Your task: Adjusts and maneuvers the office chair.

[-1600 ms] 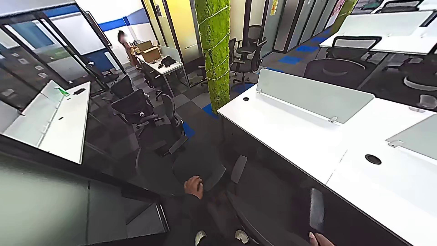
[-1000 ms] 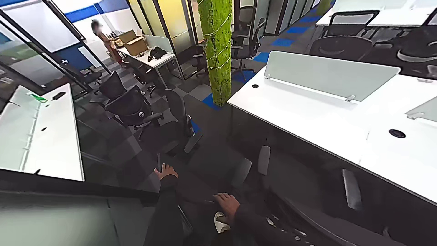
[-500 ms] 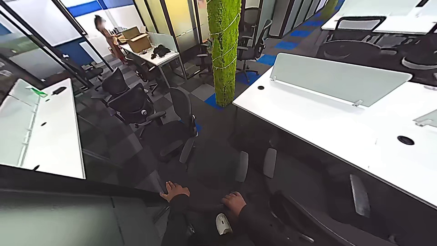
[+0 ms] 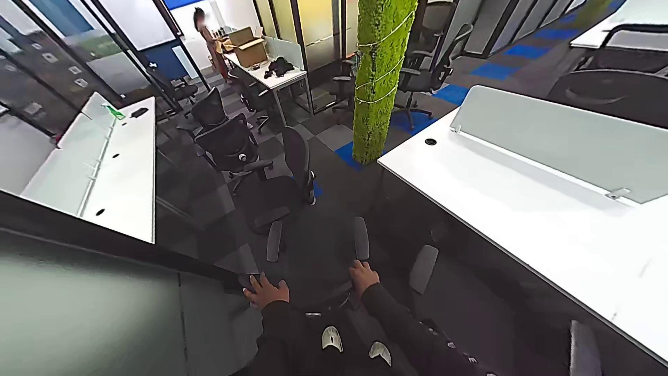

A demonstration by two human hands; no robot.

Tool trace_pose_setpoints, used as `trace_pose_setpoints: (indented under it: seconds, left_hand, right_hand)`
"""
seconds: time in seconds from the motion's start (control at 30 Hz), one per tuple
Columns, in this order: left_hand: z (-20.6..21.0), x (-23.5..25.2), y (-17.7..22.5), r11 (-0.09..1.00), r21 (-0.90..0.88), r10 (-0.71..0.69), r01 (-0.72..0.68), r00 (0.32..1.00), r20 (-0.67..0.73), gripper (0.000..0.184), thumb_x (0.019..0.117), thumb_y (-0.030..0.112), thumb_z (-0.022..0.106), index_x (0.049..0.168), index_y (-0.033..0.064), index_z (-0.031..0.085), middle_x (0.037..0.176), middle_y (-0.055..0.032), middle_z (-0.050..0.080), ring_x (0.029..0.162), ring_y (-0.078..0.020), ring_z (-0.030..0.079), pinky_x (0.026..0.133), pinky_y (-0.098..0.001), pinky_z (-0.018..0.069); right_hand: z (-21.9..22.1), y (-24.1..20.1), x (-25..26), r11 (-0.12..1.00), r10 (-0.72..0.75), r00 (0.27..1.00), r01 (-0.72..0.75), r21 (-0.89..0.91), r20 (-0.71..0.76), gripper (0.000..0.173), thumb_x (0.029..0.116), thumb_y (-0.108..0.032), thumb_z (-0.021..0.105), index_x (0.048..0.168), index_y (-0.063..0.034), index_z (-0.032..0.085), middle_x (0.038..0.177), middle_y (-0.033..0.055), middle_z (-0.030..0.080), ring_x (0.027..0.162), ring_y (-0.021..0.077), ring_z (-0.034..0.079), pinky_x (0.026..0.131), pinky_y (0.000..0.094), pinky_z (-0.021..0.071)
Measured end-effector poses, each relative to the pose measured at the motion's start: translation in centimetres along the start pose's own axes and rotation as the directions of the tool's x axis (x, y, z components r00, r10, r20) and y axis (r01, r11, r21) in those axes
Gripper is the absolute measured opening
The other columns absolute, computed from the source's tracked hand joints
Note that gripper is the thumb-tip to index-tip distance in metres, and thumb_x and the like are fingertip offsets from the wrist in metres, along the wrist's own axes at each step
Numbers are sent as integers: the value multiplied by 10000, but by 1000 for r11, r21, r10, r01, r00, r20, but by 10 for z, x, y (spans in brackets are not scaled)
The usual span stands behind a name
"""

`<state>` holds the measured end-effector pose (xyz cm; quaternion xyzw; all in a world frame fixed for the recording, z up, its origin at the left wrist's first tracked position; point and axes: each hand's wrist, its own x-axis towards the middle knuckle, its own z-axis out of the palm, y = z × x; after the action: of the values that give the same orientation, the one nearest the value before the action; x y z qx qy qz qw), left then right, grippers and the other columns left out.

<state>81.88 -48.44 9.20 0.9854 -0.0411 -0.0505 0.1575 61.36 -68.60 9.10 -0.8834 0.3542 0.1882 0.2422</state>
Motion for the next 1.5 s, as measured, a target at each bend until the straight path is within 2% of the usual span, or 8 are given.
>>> trace_pose_setpoints:
  seconds: [0.17,0.3,0.67,0.8,0.97,1.2,1.4,1.5]
  left_hand:
    - [2,15,20,991,-131,3,-16,994,-106,461,880,278,750,1307,115,689,1497,-129,568,1494,-445,355,1225,-649,196]
    - [8,37,29,995,-95,-36,26,993,-114,397,895,353,723,1249,175,734,1396,-95,654,1446,-407,441,1238,-637,170]
    - [0,130,59,981,-75,-186,178,976,-115,322,917,422,678,1175,250,764,1411,-65,641,1449,-431,416,1170,-672,278]
    - [-7,179,61,972,-67,-228,223,970,-81,365,919,444,672,1223,253,738,1565,-49,496,1519,-439,282,1161,-692,264]
    - [-9,240,45,981,-83,-183,173,974,-132,419,927,432,663,1281,212,707,1688,-105,303,1552,-472,186,1182,-705,206]
    - [-16,333,42,997,32,-65,76,964,-256,436,982,429,554,1309,169,679,1643,-107,392,1558,-403,237,1186,-694,212]
    - [-4,348,1,987,-142,18,-76,928,-372,439,1053,347,461,1360,100,656,1595,-159,455,1502,-411,364,1162,-672,306]
    - [30,303,-22,960,-178,93,-218,843,-530,561,1076,362,425,1514,15,481,1581,-255,434,1450,-451,440,1125,-648,391]
  right_hand:
    - [-36,-10,38,999,30,999,-29,-22,21,469,878,20,681,1334,-88,659,1535,186,474,1363,486,484,857,655,575]
    - [-48,-17,69,1000,3,1000,-4,-29,-27,529,850,-3,722,1364,-100,640,1521,196,487,1377,478,478,859,665,571]
    - [-90,-76,174,1000,3,999,-4,-30,-52,681,787,24,772,1426,-113,579,1524,208,479,1405,490,442,856,679,564]
    - [-93,-107,211,999,-1,998,-1,-35,-58,746,766,-3,800,1457,-131,551,1540,206,470,1400,495,448,854,681,562]
    - [-88,-140,238,1000,13,996,-12,14,-87,1071,774,3,796,1652,-216,223,1647,220,317,1395,508,456,953,696,504]
    - [-16,-68,188,991,131,988,-130,20,-81,881,864,-335,773,1610,-136,348,1609,220,400,1482,442,377,1194,734,197]
    - [28,43,64,905,420,906,-413,99,-60,651,887,-395,758,1444,-106,583,1524,167,530,1430,402,461,1176,729,232]
    - [33,91,-21,837,541,824,-510,200,-165,564,920,-414,722,1375,-90,644,1418,171,625,1351,393,551,1164,715,273]
